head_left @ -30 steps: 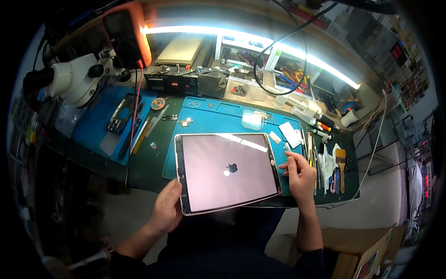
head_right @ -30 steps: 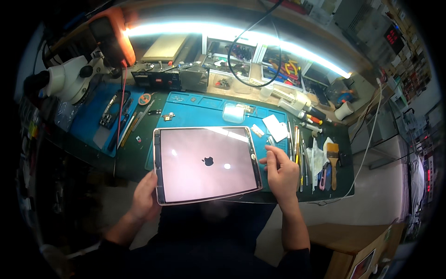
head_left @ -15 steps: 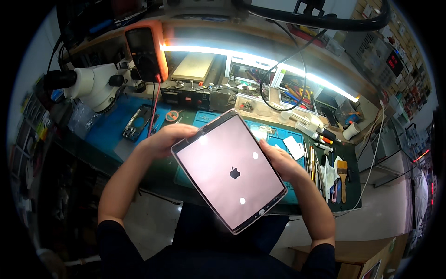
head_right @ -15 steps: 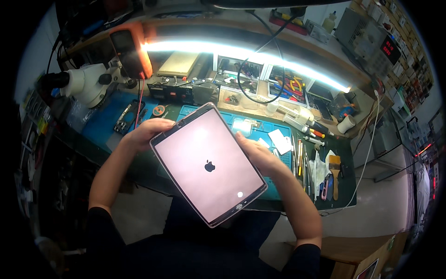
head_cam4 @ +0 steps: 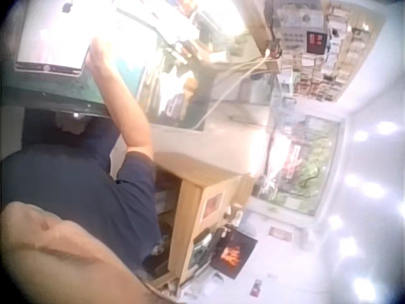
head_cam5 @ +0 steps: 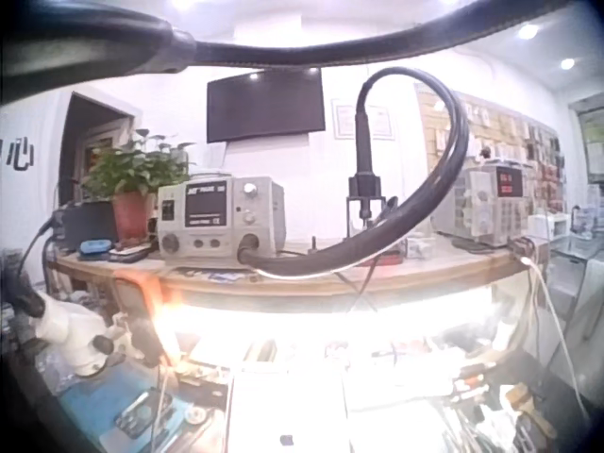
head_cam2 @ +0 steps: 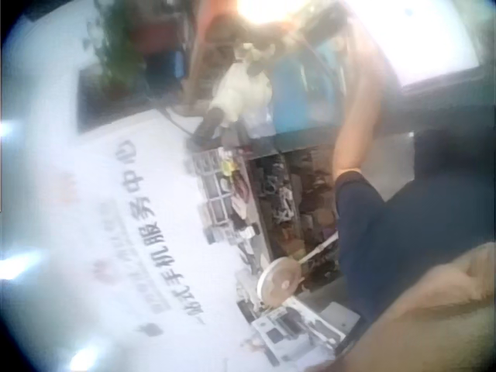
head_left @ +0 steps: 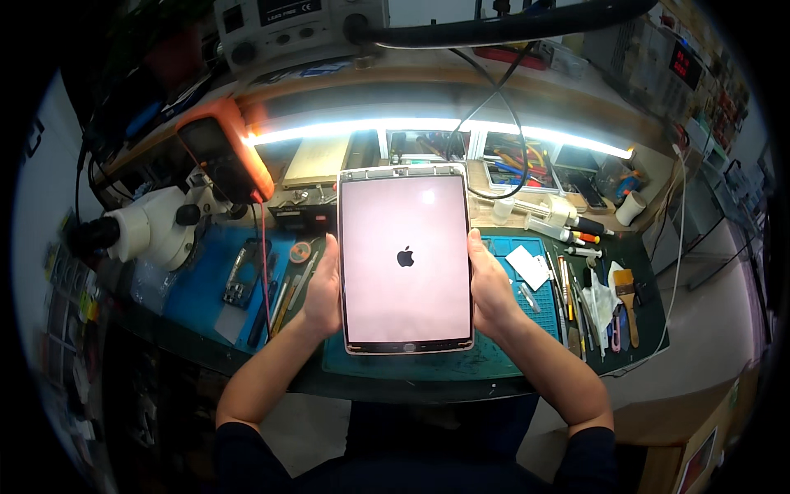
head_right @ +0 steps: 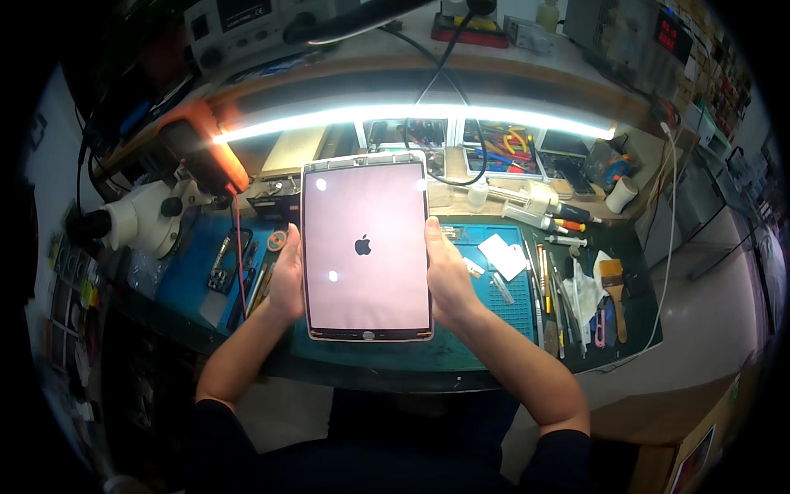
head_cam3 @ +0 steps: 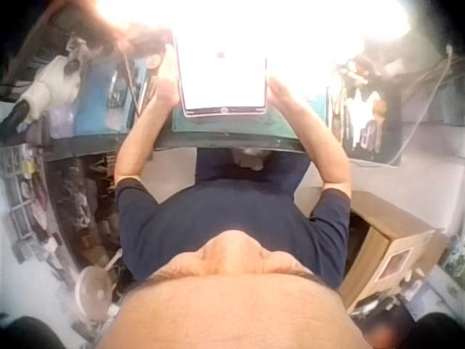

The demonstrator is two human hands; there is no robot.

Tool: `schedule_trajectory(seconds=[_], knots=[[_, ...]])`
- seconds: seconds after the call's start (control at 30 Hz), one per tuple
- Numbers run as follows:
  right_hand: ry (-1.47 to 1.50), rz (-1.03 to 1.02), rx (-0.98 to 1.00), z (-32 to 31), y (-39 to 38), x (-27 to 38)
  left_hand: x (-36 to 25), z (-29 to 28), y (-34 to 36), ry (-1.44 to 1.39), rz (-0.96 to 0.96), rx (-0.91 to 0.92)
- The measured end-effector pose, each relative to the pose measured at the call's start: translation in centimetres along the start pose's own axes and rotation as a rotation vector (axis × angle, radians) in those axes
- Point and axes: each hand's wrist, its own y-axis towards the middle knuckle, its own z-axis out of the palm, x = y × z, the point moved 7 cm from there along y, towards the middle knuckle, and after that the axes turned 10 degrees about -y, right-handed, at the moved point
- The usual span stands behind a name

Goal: The person opens a tablet, removes the back cover, and manipulates internal components including the battery and ribbon cables. They repeatedly open and close the device, test the screen, and reseat connectors before closing the back cover.

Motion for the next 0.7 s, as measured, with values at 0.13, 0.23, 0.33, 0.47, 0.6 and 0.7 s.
schedule_trajectory(seconds=[0.13,0.23,0.33,0.47,0.6,0.7], knots=[[-0.031,-0.050,-0.054,0.0,1.1,-0.4,-0.1,1.1,-0.1,-0.141,-0.033,0.130],[-0.015,-0.102,-0.001,0.0,1.1,-0.1,0.1,0.8,-0.2,-0.062,-0.005,0.094],[-0.064,-0.085,0.022,-0.4,0.6,-0.5,0.4,0.2,-0.2,0.047,0.001,0.053],[-0.072,-0.061,0.048,-0.4,0.2,-0.9,0.9,-1.4,0.1,0.113,0.019,0.028],[-0.044,-0.057,0.022,-0.5,-0.1,-1.1,1.0,-0.3,-0.1,0.058,0.002,0.047],[-0.027,-0.072,0.027,0.2,-0.7,-0.6,1.0,-0.1,-0.1,0.014,-0.007,0.086]])
